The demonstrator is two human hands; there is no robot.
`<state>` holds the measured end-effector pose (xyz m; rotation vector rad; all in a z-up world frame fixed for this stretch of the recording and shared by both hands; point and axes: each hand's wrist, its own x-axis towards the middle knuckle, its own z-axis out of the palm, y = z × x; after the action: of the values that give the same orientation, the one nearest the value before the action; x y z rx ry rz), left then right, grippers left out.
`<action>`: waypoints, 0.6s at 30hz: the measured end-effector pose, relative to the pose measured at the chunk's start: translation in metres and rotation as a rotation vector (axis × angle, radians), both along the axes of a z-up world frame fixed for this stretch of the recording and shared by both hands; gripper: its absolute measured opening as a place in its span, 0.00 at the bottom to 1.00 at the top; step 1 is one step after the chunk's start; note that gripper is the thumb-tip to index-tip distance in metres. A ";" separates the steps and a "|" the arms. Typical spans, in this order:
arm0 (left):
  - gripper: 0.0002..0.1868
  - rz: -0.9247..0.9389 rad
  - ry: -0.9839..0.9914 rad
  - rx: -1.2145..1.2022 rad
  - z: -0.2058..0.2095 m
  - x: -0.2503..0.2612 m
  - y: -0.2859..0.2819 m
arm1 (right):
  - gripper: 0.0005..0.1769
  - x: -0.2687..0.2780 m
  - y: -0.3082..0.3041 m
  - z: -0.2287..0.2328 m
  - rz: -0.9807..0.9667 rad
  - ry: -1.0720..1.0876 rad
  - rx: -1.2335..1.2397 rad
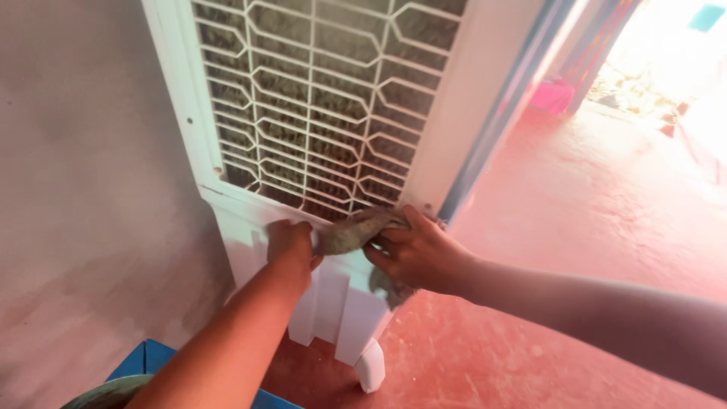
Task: The person wets a cloth in a bucket and then wipes the front grille of a portable air cooler. The person repeatedly wipes different sections of the grille with the wet cloth.
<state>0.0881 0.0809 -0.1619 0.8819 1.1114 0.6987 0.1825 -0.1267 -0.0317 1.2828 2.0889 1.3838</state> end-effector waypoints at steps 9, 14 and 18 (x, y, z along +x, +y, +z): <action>0.16 -0.287 -0.143 -0.074 0.032 -0.005 -0.040 | 0.04 -0.016 0.010 0.072 0.091 0.114 -0.152; 0.23 -0.751 -0.505 -0.236 0.068 -0.015 -0.084 | 0.17 -0.032 0.002 0.070 0.085 0.706 0.018; 0.27 -0.525 -0.575 -0.225 0.091 -0.012 -0.088 | 0.30 -0.036 0.010 0.058 -0.194 1.005 0.021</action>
<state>0.0757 -0.0068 -0.0705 0.6748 0.4036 0.3412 0.1469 -0.1167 0.0261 2.4553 2.3684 0.7029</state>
